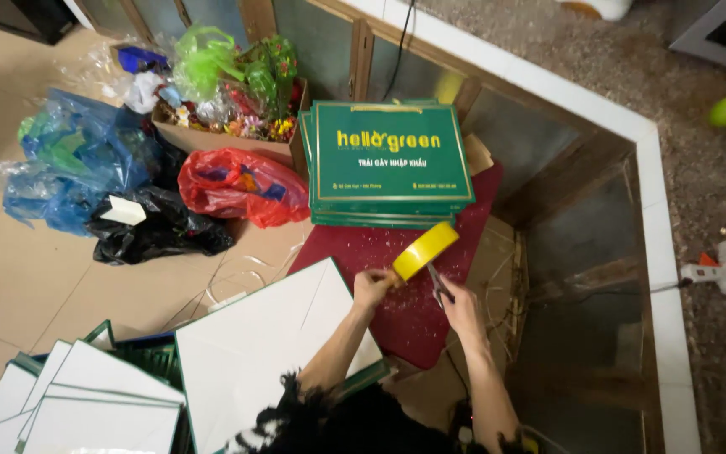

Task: Assembling and folding green gift boxes and white paper bags

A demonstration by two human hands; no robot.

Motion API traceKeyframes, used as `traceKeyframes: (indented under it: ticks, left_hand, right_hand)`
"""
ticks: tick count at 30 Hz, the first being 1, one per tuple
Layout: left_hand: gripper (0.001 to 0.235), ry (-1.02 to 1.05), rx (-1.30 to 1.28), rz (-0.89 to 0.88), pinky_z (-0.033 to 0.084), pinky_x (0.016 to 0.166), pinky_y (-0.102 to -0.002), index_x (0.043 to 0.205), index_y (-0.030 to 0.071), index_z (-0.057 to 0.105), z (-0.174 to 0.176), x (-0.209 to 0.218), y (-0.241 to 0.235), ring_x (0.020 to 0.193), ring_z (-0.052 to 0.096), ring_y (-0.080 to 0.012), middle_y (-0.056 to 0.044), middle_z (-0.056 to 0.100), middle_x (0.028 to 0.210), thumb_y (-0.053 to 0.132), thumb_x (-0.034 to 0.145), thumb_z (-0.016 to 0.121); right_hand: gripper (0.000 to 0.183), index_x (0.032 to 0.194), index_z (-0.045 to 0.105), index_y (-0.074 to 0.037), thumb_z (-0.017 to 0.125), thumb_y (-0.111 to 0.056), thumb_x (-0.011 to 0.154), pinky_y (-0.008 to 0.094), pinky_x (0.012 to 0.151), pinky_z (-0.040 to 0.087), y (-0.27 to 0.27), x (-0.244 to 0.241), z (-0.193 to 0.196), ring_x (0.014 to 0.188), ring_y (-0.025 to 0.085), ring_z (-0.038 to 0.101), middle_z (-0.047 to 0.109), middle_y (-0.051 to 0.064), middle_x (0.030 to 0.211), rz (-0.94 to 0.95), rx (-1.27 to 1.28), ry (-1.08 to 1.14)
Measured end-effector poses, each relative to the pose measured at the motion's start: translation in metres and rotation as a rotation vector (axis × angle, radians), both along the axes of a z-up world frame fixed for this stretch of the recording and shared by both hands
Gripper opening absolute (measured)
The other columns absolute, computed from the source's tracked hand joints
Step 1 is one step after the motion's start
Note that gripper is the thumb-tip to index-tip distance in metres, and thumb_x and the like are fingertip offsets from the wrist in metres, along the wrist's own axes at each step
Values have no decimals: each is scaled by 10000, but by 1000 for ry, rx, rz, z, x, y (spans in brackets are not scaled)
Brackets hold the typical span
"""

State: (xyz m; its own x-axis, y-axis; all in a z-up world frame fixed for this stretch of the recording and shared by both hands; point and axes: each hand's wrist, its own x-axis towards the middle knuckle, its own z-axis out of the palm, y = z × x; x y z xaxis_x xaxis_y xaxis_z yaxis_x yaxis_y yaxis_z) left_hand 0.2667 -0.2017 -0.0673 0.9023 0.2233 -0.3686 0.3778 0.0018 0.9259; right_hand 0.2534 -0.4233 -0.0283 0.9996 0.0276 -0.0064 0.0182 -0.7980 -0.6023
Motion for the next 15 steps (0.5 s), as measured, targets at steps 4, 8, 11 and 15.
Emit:
traceKeyframes:
  ticks: [4,8,11,15]
  left_hand:
    - [198,-68,-230,21,614,660,-363,925,-34,777,71,-18,6,651,738,-257,-207,742,740,87,774,816]
    - [229,-24,-313,58,645,700,-437,926,-90,745,96,-53,41,724,751,-333,-275,717,801,56,753,784]
    - [151,-84,-350,83,627,731,-442,890,-106,739,151,-82,77,694,723,-318,-253,688,792,-25,764,756]
    - [87,-122,-251,43,627,736,-448,861,-86,780,149,-114,132,685,726,-338,-269,718,790,-65,779,756]
  right_hand:
    - [428,1273,725,-363,771,-231,869,450,932,594,8,-6,31,1119,316,707,773,111,1132,-97,-5,191]
    - [414,1302,669,-484,731,-424,897,398,932,601,19,1,32,1095,235,730,780,25,1125,-154,-69,345]
    - [392,1370,682,-220,705,-198,980,339,712,608,17,9,27,808,281,751,760,230,1128,-158,71,320]
    - [392,1341,697,-254,690,-206,952,468,834,609,14,12,39,1051,380,735,765,171,1148,-152,-58,283]
